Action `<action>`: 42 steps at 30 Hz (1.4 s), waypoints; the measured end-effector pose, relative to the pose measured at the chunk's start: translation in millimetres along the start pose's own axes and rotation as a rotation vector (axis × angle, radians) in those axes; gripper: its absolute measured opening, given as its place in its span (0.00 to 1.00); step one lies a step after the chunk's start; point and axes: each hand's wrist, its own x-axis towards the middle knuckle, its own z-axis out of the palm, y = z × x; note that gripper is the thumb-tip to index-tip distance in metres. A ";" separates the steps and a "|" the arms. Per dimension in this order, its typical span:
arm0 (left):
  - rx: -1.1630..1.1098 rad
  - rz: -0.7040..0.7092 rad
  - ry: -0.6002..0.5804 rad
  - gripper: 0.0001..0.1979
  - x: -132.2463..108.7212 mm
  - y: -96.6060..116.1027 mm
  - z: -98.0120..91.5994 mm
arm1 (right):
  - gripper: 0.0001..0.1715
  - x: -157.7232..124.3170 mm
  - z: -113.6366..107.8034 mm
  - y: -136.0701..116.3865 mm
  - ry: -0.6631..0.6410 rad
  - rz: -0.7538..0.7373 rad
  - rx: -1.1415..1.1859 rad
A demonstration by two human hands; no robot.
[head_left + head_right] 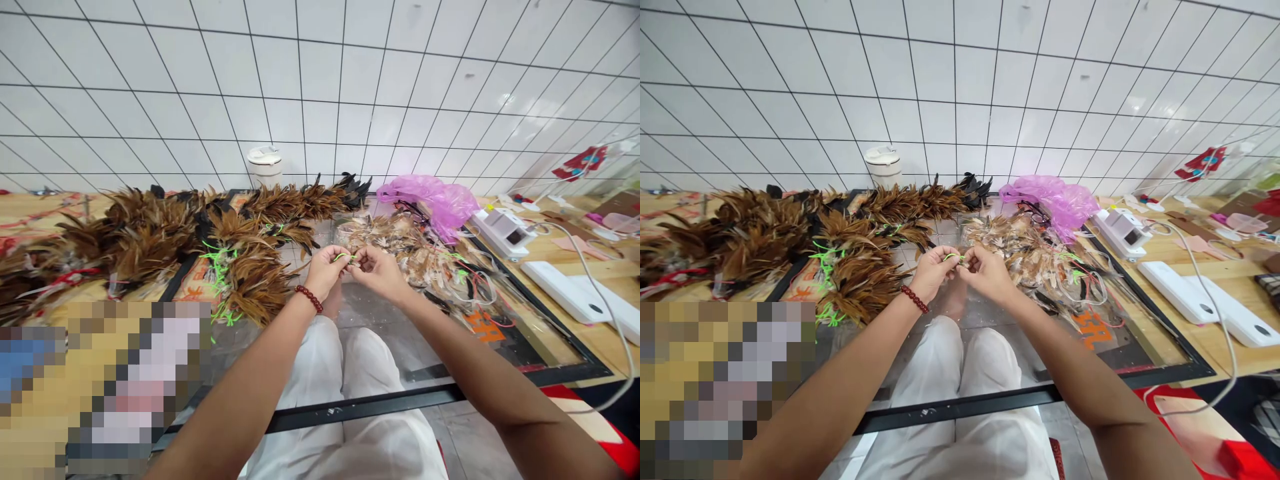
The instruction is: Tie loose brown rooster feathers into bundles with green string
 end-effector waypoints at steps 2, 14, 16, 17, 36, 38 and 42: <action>0.001 0.019 0.013 0.06 0.1 0.5 0.0 | 0.07 -1.1 3.9 1.4 0.032 -0.006 0.054; 0.202 0.243 0.040 0.02 -4.5 -7.6 6.3 | 0.07 4.9 2.7 5.5 0.149 0.182 0.210; 0.149 0.163 0.007 0.03 -4.2 -7.2 6.6 | 0.07 4.4 2.3 8.2 0.175 0.149 0.169; 0.113 0.121 -0.006 0.03 -3.8 -6.7 6.6 | 0.07 4.0 1.9 9.2 0.182 0.136 0.147; -0.051 -0.022 -0.157 0.05 -3.9 -0.9 1.5 | 0.17 -1.8 1.9 14.3 -0.052 -0.093 0.024; -0.026 -0.024 -0.144 0.05 -3.6 -2.2 1.8 | 0.13 -1.5 2.2 14.9 -0.051 -0.071 0.042; -0.006 -0.028 -0.142 0.05 -3.5 -2.8 2.3 | 0.10 -0.9 3.7 13.6 -0.010 -0.062 0.029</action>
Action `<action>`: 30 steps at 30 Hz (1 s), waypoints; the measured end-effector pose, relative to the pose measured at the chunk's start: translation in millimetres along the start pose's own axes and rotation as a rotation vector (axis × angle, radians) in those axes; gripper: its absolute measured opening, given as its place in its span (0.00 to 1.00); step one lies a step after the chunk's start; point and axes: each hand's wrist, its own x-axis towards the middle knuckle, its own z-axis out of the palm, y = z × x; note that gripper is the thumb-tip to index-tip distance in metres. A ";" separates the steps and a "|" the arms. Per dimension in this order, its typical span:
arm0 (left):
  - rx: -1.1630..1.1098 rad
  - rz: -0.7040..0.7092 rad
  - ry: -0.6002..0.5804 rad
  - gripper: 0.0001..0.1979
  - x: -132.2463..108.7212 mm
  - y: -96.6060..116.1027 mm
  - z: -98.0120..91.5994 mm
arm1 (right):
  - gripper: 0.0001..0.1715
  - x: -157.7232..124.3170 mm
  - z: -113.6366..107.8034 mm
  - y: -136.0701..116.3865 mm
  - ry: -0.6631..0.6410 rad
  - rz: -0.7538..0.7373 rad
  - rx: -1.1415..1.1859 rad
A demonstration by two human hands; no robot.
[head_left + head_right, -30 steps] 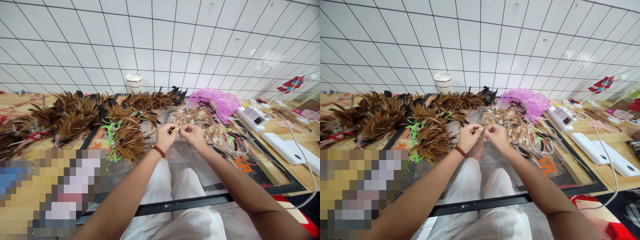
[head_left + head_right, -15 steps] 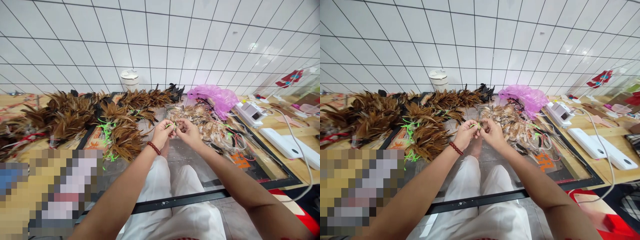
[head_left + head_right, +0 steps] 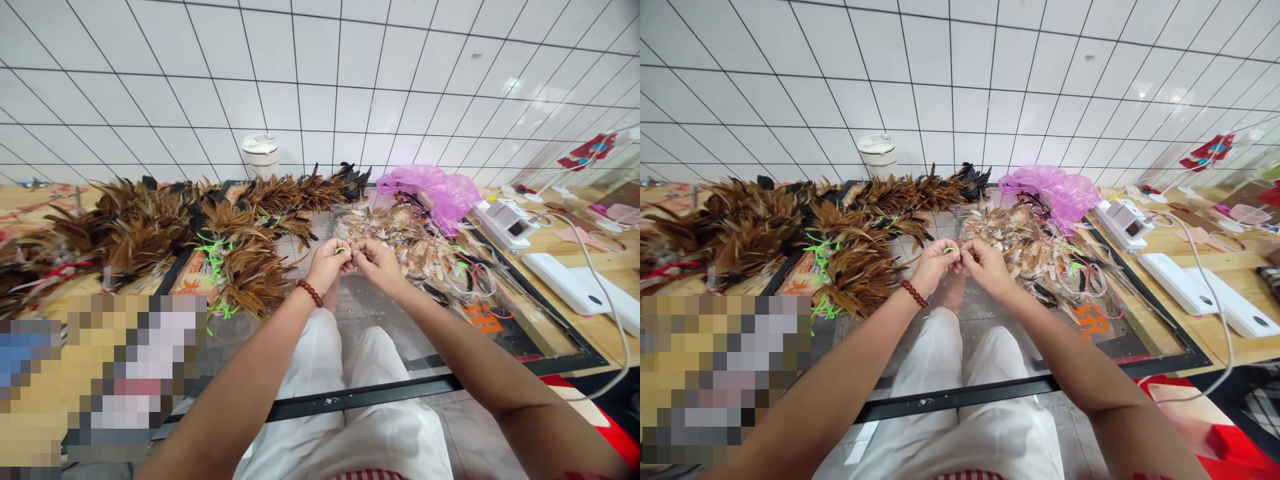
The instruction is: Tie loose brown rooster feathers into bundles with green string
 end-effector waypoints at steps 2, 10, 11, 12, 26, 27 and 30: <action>-0.021 -0.012 0.012 0.05 0.1 0.6 0.0 | 0.09 -0.1 0.3 -1.3 0.028 -0.010 -0.035; -0.153 -0.124 0.076 0.07 0.0 8.6 -1.7 | 0.06 -2.5 -2.6 -2.4 0.076 -0.140 -0.249; -0.156 -0.125 0.081 0.07 -0.1 9.3 -1.9 | 0.06 -2.6 -2.9 -2.3 0.083 -0.136 -0.237; -0.153 -0.124 0.082 0.07 -0.3 9.8 -2.1 | 0.06 -2.7 -3.1 -2.3 0.090 -0.131 -0.225; -0.105 -0.059 0.075 0.13 1.3 4.9 -5.2 | 0.07 -1.6 -4.5 -10.1 0.082 -0.050 -0.022; -0.090 -0.042 0.079 0.12 1.6 4.3 -4.7 | 0.09 -1.0 -4.0 -9.6 0.078 -0.013 0.022; 0.041 0.042 0.129 0.10 3.6 -0.1 -2.4 | 0.17 0.9 -1.5 -6.4 0.032 0.066 0.138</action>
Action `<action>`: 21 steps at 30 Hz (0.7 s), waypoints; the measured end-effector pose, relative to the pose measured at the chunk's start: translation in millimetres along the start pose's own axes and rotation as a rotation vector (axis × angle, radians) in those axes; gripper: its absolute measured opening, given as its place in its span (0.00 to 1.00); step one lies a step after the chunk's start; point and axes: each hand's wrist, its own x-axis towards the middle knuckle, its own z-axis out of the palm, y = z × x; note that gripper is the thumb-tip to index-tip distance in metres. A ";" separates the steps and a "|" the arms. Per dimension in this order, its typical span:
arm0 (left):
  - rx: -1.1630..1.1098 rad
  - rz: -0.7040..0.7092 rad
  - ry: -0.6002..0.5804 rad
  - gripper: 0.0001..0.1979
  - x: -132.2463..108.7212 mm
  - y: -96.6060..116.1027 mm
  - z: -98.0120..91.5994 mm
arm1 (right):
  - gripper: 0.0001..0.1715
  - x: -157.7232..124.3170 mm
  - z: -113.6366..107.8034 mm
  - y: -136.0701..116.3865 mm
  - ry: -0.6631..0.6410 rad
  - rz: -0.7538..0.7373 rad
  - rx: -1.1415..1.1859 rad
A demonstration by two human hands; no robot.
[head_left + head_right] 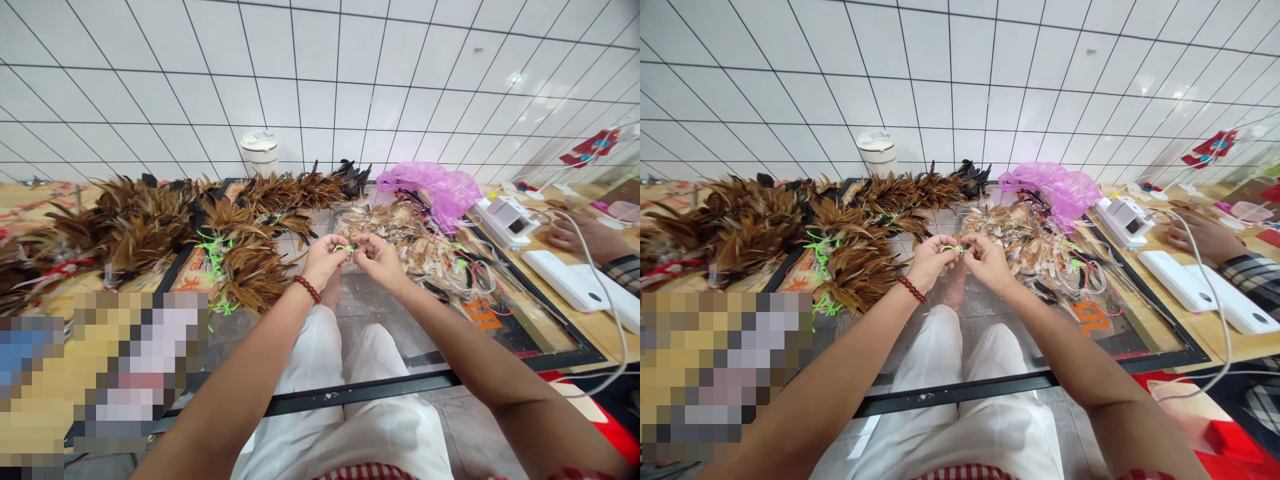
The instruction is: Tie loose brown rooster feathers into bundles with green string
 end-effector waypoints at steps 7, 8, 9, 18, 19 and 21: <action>0.559 0.575 0.090 0.09 2.2 -11.7 -2.7 | 0.22 2.8 6.0 2.0 -0.004 0.135 0.248; 0.626 0.676 0.083 0.10 1.5 -12.4 -3.8 | 0.22 3.1 6.2 0.9 -0.006 0.155 0.278; 0.671 0.750 0.076 0.11 0.7 -12.8 -4.7 | 0.22 3.2 6.4 -0.4 -0.008 0.171 0.304; 0.755 0.786 0.196 0.09 2.3 -14.8 -6.7 | 0.22 0.8 9.5 -8.1 -0.009 0.143 0.332; 0.747 0.773 0.191 0.09 2.4 -14.5 -6.9 | 0.22 0.9 9.7 -7.8 -0.003 0.145 0.330; 0.723 0.747 0.179 0.07 2.2 -13.6 -7.3 | 0.21 1.6 9.4 -6.5 -0.006 0.162 0.324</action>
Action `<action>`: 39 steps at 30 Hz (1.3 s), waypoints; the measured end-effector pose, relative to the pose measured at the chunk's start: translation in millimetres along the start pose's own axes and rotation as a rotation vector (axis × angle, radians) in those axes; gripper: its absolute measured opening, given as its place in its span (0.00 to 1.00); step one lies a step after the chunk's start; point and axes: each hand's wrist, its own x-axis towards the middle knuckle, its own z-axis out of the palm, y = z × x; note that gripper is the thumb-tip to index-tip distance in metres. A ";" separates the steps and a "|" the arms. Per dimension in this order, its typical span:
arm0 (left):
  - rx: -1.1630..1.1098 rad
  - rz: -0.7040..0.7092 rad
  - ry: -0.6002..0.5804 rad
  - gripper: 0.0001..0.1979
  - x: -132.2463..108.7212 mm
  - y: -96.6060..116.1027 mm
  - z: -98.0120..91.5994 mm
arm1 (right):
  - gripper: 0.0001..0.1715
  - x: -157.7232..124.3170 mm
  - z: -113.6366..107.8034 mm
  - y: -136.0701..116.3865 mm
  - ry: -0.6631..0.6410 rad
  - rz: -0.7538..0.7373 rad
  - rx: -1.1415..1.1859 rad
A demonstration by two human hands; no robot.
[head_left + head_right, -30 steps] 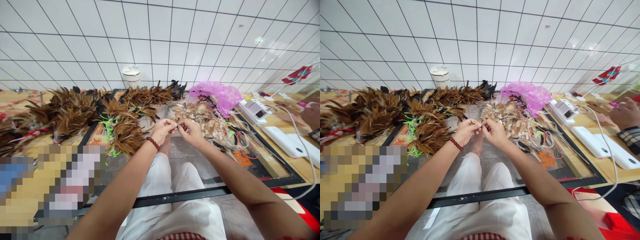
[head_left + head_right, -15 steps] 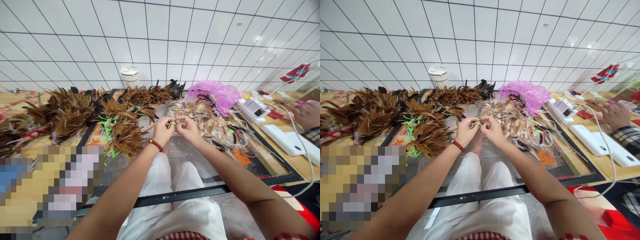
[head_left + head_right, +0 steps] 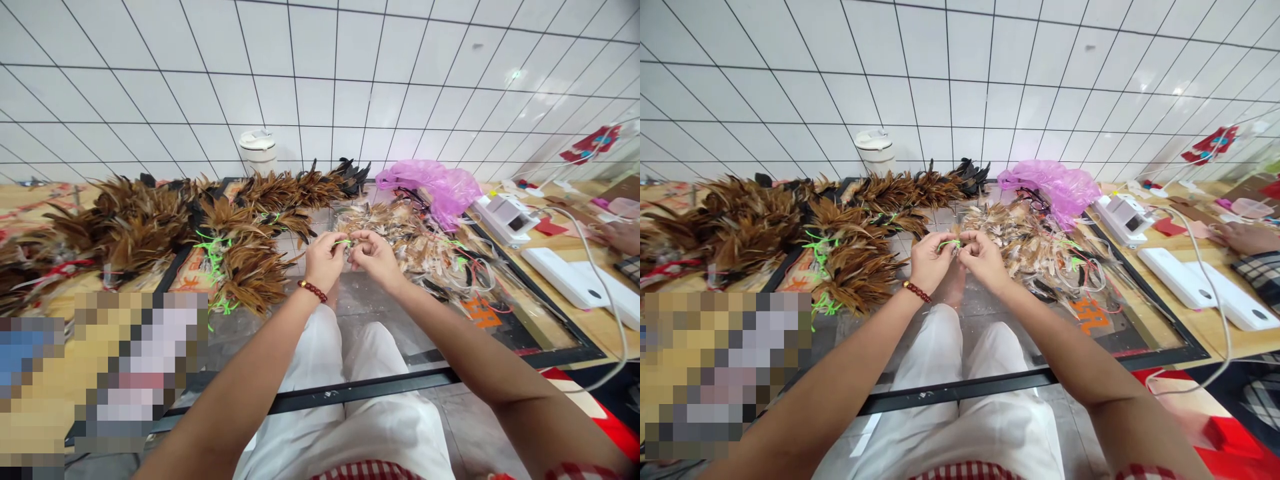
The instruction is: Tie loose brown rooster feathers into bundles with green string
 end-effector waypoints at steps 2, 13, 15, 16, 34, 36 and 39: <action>-0.033 -0.015 -0.009 0.07 0.4 0.6 -0.8 | 0.18 1.4 -1.6 1.7 -0.022 0.018 -0.015; -0.677 -0.644 -0.181 0.04 8.6 7.4 -4.5 | 0.13 4.5 -6.2 2.7 -0.028 0.075 -0.034; -0.805 -0.756 -0.227 0.07 10.8 6.9 -8.5 | 0.10 4.6 -6.3 1.6 -0.013 0.078 -0.043; -0.845 -0.795 -0.246 0.09 11.7 6.4 -10.4 | 0.09 4.7 -6.6 1.6 -0.006 0.075 -0.049; -0.867 -0.883 -0.338 0.10 16.4 4.1 -19.6 | 0.06 6.3 -11.6 14.6 0.005 -0.046 -0.195; -0.833 -0.846 -0.323 0.09 15.1 3.4 -17.1 | 0.06 6.3 -11.6 14.0 0.002 -0.045 -0.191; -0.651 -0.680 -0.223 0.06 12.2 1.4 -11.5 | 0.05 6.3 -10.7 13.6 0.004 -0.035 -0.179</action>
